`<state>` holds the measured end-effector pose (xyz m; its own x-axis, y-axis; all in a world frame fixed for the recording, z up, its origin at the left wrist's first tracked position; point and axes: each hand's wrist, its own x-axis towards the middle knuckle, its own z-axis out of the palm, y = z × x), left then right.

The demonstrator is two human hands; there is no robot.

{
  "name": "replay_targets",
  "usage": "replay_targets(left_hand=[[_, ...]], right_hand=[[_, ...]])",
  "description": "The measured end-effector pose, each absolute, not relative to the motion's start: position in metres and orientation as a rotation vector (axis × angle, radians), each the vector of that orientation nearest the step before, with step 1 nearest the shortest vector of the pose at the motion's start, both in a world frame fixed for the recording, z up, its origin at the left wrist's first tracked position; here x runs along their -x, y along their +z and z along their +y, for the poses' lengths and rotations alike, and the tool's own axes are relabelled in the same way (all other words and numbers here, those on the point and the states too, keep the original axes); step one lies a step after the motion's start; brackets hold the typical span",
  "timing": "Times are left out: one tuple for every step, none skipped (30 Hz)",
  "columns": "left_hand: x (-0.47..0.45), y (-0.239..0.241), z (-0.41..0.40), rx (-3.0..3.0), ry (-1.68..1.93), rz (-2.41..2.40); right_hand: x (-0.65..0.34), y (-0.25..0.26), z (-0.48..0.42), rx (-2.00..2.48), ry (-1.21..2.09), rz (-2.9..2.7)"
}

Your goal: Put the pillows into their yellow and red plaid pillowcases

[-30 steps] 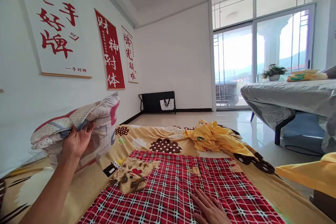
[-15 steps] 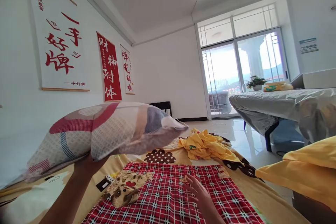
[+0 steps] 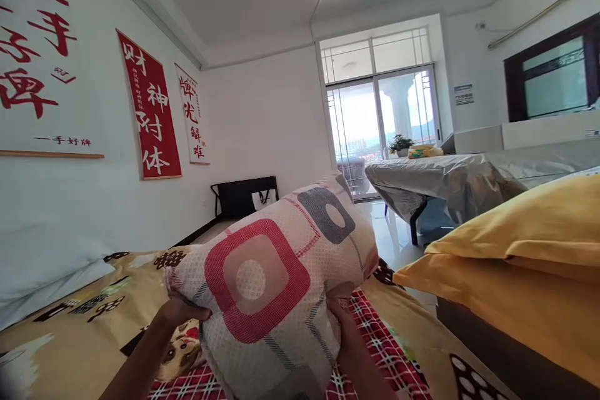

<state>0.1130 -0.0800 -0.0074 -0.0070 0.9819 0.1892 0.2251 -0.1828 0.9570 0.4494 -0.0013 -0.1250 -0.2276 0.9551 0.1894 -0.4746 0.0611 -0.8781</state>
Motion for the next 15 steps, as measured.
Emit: replay_targets(left_hand=[[-0.110, -0.003, -0.077, -1.499, 1.174, 1.341], [-0.107, 0.001, -0.075, -1.491, 1.127, 1.376], [-0.104, 0.003, -0.073, -1.482, 1.120, 1.399], [-0.103, 0.002, -0.070, -1.475, 1.130, 1.402], [-0.102, 0.000, -0.068, -1.471, 1.159, 1.374], [-0.103, -0.005, -0.065, -1.471, 1.204, 1.315], [-0.106, -0.012, -0.061, -1.464, 1.265, 1.239], [-0.110, -0.020, -0.057, -1.443, 1.344, 1.163], [-0.116, -0.029, -0.053, -1.404, 1.434, 1.099], [-0.121, -0.038, -0.049, -1.346, 1.526, 1.056], [-0.127, -0.046, -0.045, -1.273, 1.610, 1.031], [-0.132, -0.052, -0.041, -1.199, 1.672, 1.014], [-0.137, -0.057, -0.038, -1.132, 1.715, 0.994], [-0.139, -0.059, -0.035, -1.083, 1.736, 0.963], [-0.141, -0.060, -0.034, -1.041, 1.749, 0.927]], right_hand=[[-0.450, -0.120, -0.002, 0.594, 1.533, -1.032], [-0.450, -0.116, -0.003, 0.567, 1.530, -0.998], [-0.449, -0.114, -0.003, 0.542, 1.511, -0.972], [-0.447, -0.114, -0.003, 0.522, 1.487, -0.945], [-0.445, -0.115, -0.002, 0.509, 1.461, -0.911], [-0.443, -0.118, -0.001, 0.502, 1.436, -0.876], [-0.441, -0.121, 0.000, 0.502, 1.414, -0.846], [-0.439, -0.124, 0.000, 0.506, 1.391, -0.822], [-0.438, -0.126, 0.000, 0.513, 1.367, -0.805], [-0.437, -0.128, -0.001, 0.522, 1.338, -0.793], [-0.435, -0.127, -0.002, 0.536, 1.305, -0.785], [-0.434, -0.123, -0.005, 0.553, 1.262, -0.779], [-0.432, -0.117, -0.008, 0.575, 1.211, -0.770], [-0.430, -0.109, -0.011, 0.597, 1.159, -0.764], [-0.427, -0.098, -0.014, 0.616, 1.112, -0.768]])
